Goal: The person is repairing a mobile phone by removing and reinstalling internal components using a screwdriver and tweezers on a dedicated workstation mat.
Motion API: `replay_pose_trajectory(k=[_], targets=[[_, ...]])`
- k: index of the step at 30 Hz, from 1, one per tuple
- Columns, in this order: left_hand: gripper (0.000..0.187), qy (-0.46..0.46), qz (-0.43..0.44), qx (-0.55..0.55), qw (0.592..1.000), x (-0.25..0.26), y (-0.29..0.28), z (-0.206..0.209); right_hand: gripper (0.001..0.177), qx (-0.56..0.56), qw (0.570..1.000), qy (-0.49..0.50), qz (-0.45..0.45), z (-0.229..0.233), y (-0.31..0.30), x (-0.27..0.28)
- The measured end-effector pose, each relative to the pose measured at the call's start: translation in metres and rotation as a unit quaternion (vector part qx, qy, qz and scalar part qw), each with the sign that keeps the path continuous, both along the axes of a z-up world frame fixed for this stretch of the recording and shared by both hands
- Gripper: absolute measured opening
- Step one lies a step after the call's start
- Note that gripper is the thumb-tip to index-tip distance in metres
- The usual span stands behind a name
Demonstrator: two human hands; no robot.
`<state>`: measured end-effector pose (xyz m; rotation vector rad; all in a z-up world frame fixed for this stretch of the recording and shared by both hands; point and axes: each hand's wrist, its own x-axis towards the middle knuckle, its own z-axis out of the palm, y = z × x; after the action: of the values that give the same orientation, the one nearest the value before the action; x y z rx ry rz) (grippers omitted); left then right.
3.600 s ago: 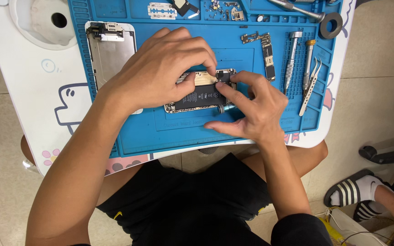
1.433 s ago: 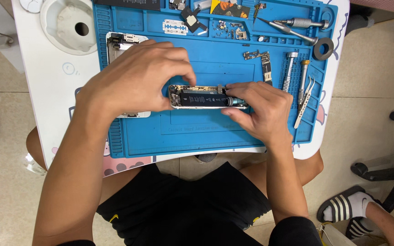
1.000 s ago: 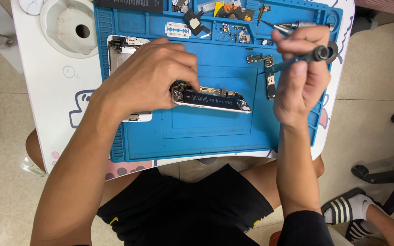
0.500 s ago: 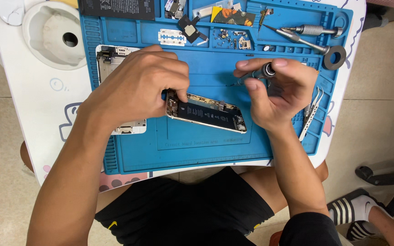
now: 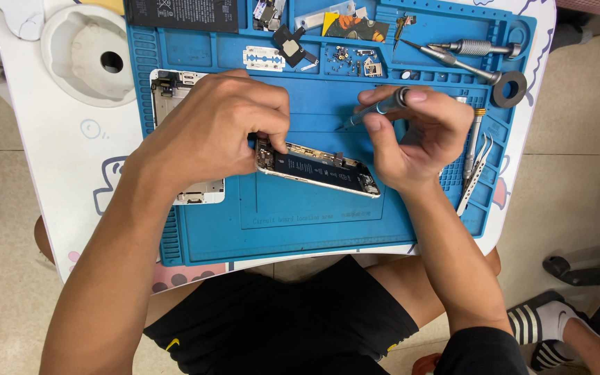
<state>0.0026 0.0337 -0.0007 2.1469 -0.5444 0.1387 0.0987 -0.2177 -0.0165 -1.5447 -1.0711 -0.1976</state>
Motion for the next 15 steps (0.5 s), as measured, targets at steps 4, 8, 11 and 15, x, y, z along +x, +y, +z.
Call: replay_pose_trajectory(k=[4,8,11,15], targets=[[0.031,-0.004,0.003,-0.001,1.000,0.000,0.001,0.000,0.036,0.024,0.998,0.059,0.030,0.018,0.014,-0.009],[0.028,0.004,-0.001,-0.001,1.000,0.002,0.003,-0.003,0.035,-0.009,0.982,0.072,0.174,0.023,0.017,-0.002],[0.022,0.019,-0.008,0.001,1.000,0.002,0.006,-0.004,0.032,-0.069,0.976,0.078,0.191,0.028,0.017,-0.001],[0.019,0.033,-0.046,-0.015,0.998,0.006,0.010,-0.007,0.033,-0.059,0.982,0.045,0.174,0.029,0.018,-0.007]])
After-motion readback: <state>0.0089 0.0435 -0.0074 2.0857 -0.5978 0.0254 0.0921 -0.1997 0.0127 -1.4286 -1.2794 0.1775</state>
